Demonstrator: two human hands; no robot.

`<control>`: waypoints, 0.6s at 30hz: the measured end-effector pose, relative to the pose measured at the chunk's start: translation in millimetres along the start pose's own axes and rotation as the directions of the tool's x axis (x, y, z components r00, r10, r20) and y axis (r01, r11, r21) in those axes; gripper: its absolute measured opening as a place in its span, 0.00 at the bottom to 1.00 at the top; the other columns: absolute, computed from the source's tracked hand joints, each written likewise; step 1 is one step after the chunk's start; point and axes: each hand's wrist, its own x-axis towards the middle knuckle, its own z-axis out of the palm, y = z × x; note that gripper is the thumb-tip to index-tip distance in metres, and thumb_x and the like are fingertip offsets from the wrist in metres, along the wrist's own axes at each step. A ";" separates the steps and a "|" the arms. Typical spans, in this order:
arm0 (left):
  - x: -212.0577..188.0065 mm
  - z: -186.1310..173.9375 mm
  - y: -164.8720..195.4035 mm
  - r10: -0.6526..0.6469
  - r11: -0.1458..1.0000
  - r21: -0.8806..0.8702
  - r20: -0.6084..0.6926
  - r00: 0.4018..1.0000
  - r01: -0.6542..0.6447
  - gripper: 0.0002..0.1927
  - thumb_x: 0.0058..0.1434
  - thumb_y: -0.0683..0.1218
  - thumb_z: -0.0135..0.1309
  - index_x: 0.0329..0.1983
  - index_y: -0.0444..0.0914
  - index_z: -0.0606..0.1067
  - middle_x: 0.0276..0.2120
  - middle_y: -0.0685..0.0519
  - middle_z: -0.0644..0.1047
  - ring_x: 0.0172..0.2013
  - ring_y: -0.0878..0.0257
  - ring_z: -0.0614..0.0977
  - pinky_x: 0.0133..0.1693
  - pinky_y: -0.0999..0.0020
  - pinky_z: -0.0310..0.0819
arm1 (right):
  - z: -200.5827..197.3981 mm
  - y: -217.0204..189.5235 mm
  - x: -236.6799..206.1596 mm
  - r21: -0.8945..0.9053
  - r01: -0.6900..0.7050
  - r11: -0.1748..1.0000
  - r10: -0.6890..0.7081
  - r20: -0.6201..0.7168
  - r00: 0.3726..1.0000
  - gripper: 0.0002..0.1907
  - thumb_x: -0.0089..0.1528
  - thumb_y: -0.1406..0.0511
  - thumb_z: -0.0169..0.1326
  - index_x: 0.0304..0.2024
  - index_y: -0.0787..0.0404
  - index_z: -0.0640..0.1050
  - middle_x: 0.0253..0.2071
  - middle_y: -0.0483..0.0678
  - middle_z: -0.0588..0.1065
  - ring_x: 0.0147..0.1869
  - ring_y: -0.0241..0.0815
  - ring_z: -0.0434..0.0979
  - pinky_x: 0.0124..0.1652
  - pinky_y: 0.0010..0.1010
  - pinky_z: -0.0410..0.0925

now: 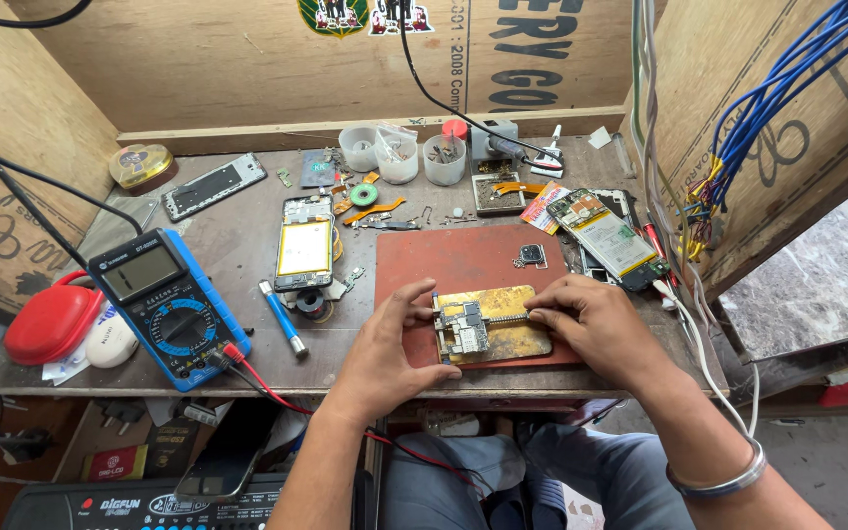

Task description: The person probes a disassembled phone motherboard with multimeter test leads, testing points on the board. They then reposition the board on a metal plate and apply liquid from a syringe-style dispenser onto the board, working at a cluttered repair bench with other phone parts around.

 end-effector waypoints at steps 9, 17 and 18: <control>6.2 -0.5 -9.2 0.034 0.999 -0.008 -0.009 0.999 -0.034 0.49 0.34 0.46 0.78 0.63 0.40 0.69 0.48 0.50 0.80 0.51 0.58 0.82 0.56 0.65 0.76 | 9.1 -2.3 11.5 -0.053 -0.175 0.983 0.175 -0.012 0.984 0.11 0.55 0.61 0.65 0.35 0.62 0.85 0.33 0.48 0.81 0.36 0.44 0.80 0.38 0.34 0.72; 5.4 3.6 -7.4 0.026 1.000 -0.005 -0.015 1.000 -0.027 0.49 0.34 0.46 0.78 0.62 0.40 0.69 0.48 0.51 0.80 0.51 0.59 0.82 0.56 0.65 0.76 | 9.6 -2.5 -0.6 -0.038 -0.040 0.998 0.037 -0.092 0.995 0.10 0.59 0.62 0.60 0.37 0.61 0.84 0.35 0.49 0.80 0.38 0.44 0.80 0.40 0.35 0.71; 6.3 4.5 -7.1 0.028 1.000 -0.012 -0.014 1.000 -0.029 0.48 0.34 0.46 0.78 0.62 0.40 0.69 0.48 0.51 0.80 0.51 0.59 0.82 0.56 0.65 0.76 | 11.2 -1.4 -0.2 -0.057 -0.073 0.996 0.067 -0.098 0.993 0.10 0.59 0.62 0.60 0.36 0.62 0.83 0.35 0.50 0.79 0.38 0.46 0.80 0.40 0.37 0.71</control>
